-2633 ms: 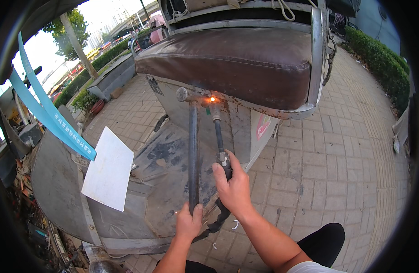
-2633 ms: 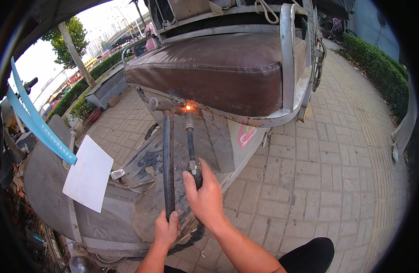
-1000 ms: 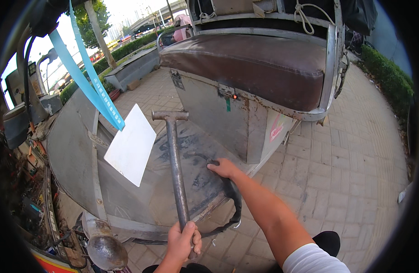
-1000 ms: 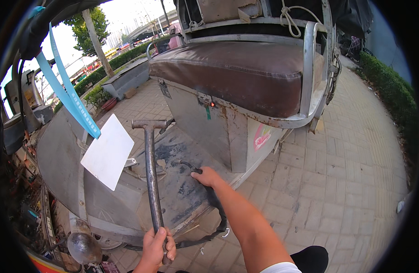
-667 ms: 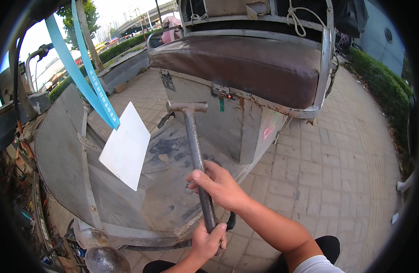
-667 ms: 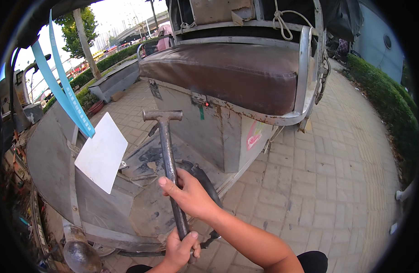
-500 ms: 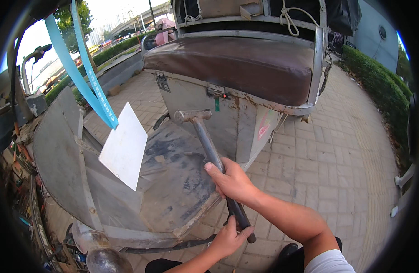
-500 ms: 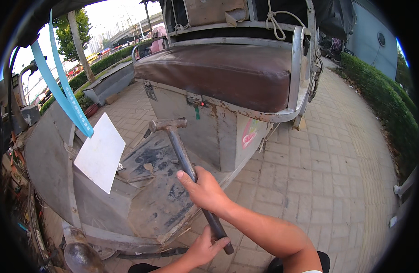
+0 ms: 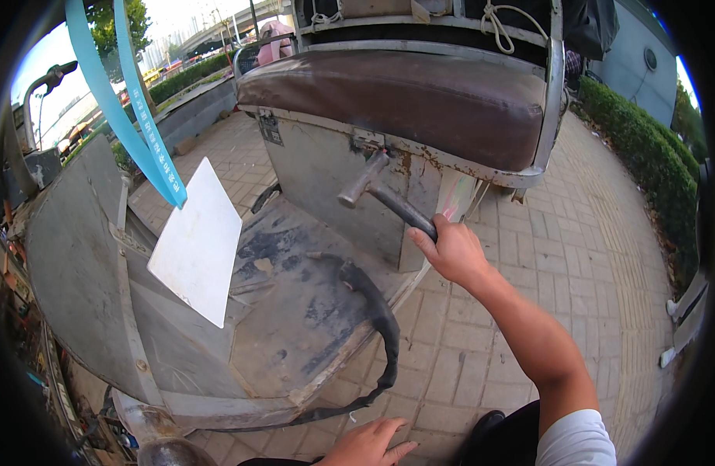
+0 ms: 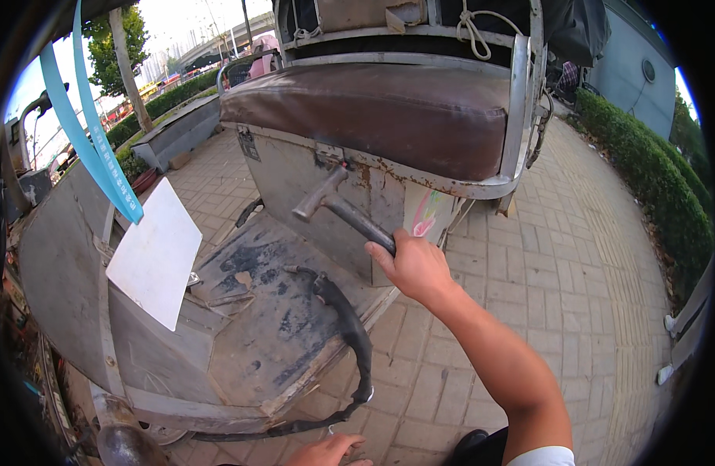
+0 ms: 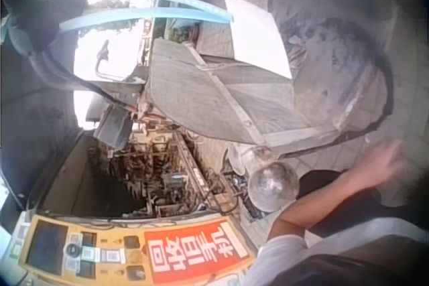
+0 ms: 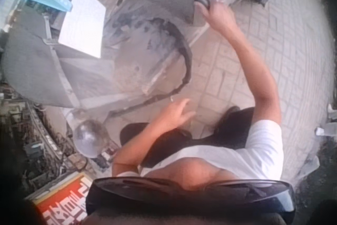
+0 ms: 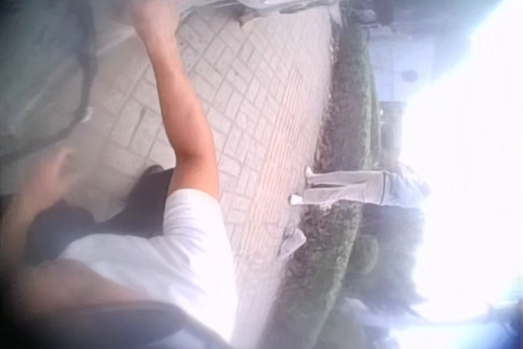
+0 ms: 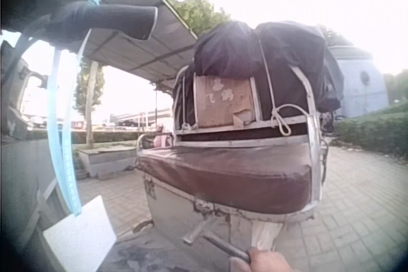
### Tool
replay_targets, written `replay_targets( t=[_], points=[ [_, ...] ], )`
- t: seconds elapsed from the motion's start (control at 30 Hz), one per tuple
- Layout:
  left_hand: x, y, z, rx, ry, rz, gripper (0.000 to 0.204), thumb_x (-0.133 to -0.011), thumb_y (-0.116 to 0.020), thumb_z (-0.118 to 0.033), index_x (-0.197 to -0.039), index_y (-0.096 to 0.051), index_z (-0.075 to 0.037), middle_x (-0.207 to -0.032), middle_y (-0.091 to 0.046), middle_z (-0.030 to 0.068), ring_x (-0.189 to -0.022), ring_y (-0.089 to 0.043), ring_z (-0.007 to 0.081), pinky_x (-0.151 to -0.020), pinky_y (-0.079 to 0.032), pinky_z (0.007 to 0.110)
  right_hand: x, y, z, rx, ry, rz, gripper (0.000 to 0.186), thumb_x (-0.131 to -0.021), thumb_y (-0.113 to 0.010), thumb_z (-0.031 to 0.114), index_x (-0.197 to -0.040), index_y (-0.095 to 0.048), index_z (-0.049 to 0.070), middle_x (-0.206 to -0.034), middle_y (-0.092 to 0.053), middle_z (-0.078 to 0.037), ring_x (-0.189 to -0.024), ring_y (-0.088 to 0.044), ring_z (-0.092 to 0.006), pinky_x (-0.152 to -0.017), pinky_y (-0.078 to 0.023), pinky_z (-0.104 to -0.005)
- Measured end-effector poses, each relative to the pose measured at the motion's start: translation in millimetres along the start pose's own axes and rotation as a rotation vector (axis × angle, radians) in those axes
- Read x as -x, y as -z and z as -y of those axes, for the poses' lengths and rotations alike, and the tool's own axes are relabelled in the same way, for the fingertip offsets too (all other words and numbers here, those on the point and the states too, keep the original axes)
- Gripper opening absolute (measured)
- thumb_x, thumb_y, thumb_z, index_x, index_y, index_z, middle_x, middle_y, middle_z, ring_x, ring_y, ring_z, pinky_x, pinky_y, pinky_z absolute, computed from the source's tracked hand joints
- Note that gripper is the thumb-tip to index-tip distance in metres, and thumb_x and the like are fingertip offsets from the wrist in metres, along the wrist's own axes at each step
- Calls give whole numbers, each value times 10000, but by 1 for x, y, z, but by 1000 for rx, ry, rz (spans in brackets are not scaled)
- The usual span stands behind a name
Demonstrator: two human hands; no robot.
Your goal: The person welds the metal frame of a three-wheeled cargo vehicle using a handheld welding torch. They repeatedly apply the torch to the side and rear sections of the vehicle's frame, producing sparks and smoke. The person also uses a metal rod to assist in positioning or stabilizing the work area.
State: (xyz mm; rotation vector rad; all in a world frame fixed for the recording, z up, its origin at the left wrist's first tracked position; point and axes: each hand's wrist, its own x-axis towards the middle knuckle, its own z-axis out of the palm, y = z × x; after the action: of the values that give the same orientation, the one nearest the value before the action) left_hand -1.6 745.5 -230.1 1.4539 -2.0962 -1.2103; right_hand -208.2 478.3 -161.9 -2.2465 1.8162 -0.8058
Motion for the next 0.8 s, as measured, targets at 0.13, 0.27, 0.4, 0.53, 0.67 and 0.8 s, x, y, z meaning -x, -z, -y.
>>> replay_targets(
  t=[0.13, 0.27, 0.4, 0.53, 0.67, 0.8],
  points=[
    [-1, 4, 6, -5, -26, -53, 525, -907, -671, -375, -1273, -544, -21, -1112, -648, 246, -1008, -631, 411, -859, -506, 473, 5, -4, 11, -72, -39, 100, 595, -944, -542, 557, -923, -593, -36, -750, -660, -250, -751, -646, -458, -698, -509, -516],
    [-3, 5, 11, -15, -19, -38, 514, -905, -673, -365, -1267, -548, -22, -1123, -643, 244, -1007, -629, 412, -858, -506, 469, 14, 4, 16, 2, 68, 131, 593, -949, -540, 547, -914, -590, -42, -729, -650, -247, -738, -643, -453, -696, -507, -514],
    [-6, 2, 16, -35, -64, -52, 501, -903, -675, -357, -1253, -553, -19, -1126, -638, 243, -1006, -627, 408, -856, -506, 463, -2, 5, 8, -137, -98, 91, 578, -958, -538, 534, -884, -594, -36, -697, -635, -231, -714, -639, -436, -690, -503, -503],
    [-6, 4, 15, -10, -74, -64, 489, -902, -677, -350, -1238, -559, -16, -1114, -640, 242, -996, -627, 410, -849, -506, 464, 13, 1, 21, -36, 53, 154, 581, -959, -535, 537, -878, -591, -36, -687, -630, -228, -691, -632, -437, -674, -499, -513],
    [-9, 10, 11, 23, -55, -47, 476, -899, -680, -349, -1225, -566, -21, -1095, -642, 242, -988, -626, 412, -839, -505, 466, 2, 11, 10, -80, -17, 141, 592, -952, -542, 545, -903, -595, -43, -696, -634, -239, -694, -634, -444, -667, -499, -521],
    [-8, 9, 9, -9, -61, -53, 471, -897, -682, -350, -1222, -569, -28, -1080, -645, 240, -978, -627, 413, -829, -506, 469, 4, 3, 8, -105, -19, 100, 615, -946, -543, 559, -879, -600, -50, -692, -629, -244, -692, -634, -439, -665, -501, -505]
  ],
)
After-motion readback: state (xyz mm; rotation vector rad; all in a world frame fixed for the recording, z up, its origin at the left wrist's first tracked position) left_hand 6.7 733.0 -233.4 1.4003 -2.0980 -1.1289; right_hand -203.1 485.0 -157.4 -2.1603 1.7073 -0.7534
